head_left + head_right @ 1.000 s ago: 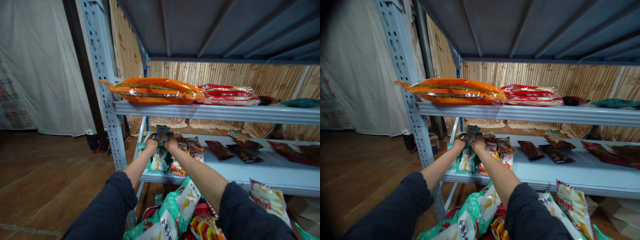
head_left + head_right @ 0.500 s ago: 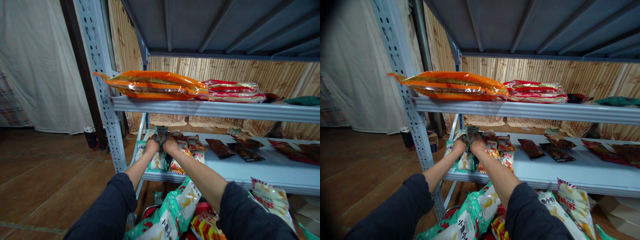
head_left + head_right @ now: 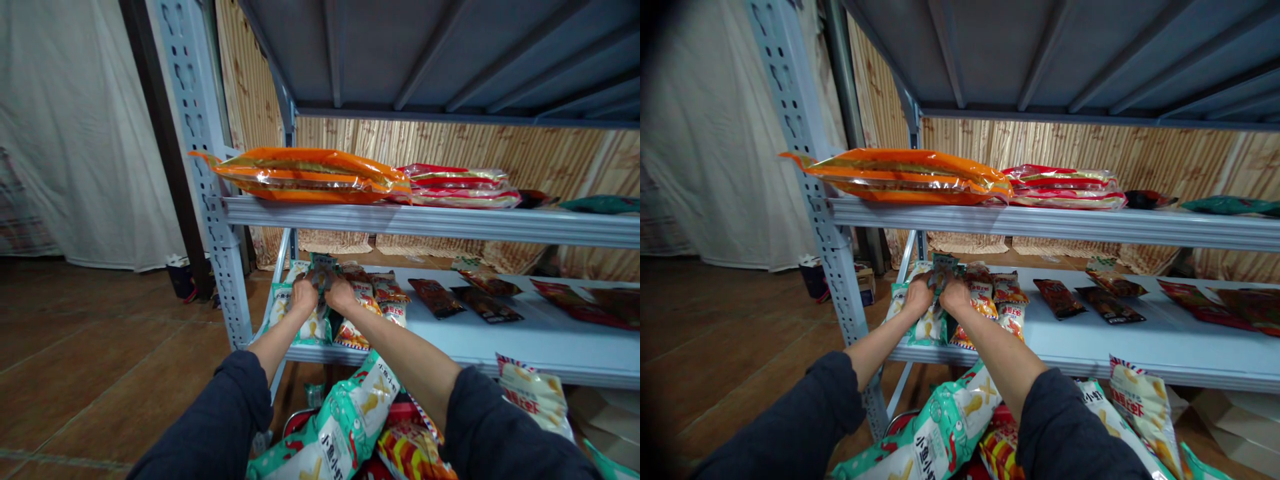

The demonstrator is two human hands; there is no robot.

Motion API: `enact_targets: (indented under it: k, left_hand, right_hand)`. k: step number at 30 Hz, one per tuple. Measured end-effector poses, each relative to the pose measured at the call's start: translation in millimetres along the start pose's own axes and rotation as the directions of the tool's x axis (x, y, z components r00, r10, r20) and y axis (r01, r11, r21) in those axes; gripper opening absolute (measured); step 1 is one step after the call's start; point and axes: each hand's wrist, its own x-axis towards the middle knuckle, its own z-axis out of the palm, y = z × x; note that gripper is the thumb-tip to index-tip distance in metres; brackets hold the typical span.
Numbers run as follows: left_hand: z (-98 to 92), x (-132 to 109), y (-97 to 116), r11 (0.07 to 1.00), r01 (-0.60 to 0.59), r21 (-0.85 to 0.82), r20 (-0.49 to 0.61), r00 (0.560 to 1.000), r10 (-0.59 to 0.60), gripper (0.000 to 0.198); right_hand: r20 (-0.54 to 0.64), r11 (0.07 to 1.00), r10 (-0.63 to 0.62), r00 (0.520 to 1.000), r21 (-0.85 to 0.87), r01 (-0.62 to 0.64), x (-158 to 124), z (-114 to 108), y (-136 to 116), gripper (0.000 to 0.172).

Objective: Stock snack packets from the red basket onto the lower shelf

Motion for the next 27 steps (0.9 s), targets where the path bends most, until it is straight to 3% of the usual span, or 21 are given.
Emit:
enact_targets:
  k: [13, 21, 27]
  left_hand:
    - [6.5, 9.3, -12.1, 0.993, -0.118, -0.003, 0.049, 0.992, 0.118, 0.049]
    - [8.7, 9.5, -11.0, 0.994, -0.109, 0.031, 0.049, 0.993, 0.107, 0.05]
    - [2.3, 5.3, -7.2, 0.994, -0.075, 0.084, 0.024, 0.997, 0.073, 0.048]
  right_hand:
    - [-0.021, 0.999, -0.051, 0.998, 0.004, 0.051, 0.7, 3.9, 0.2, 0.052]
    - [-0.02, 0.999, -0.043, 0.999, -0.019, 0.042, 1.2, 3.4, 1.6, 0.051]
    - [-0.02, 0.997, -0.051, 0.999, -0.066, 0.049, -5.3, -11.1, -1.4, 0.051]
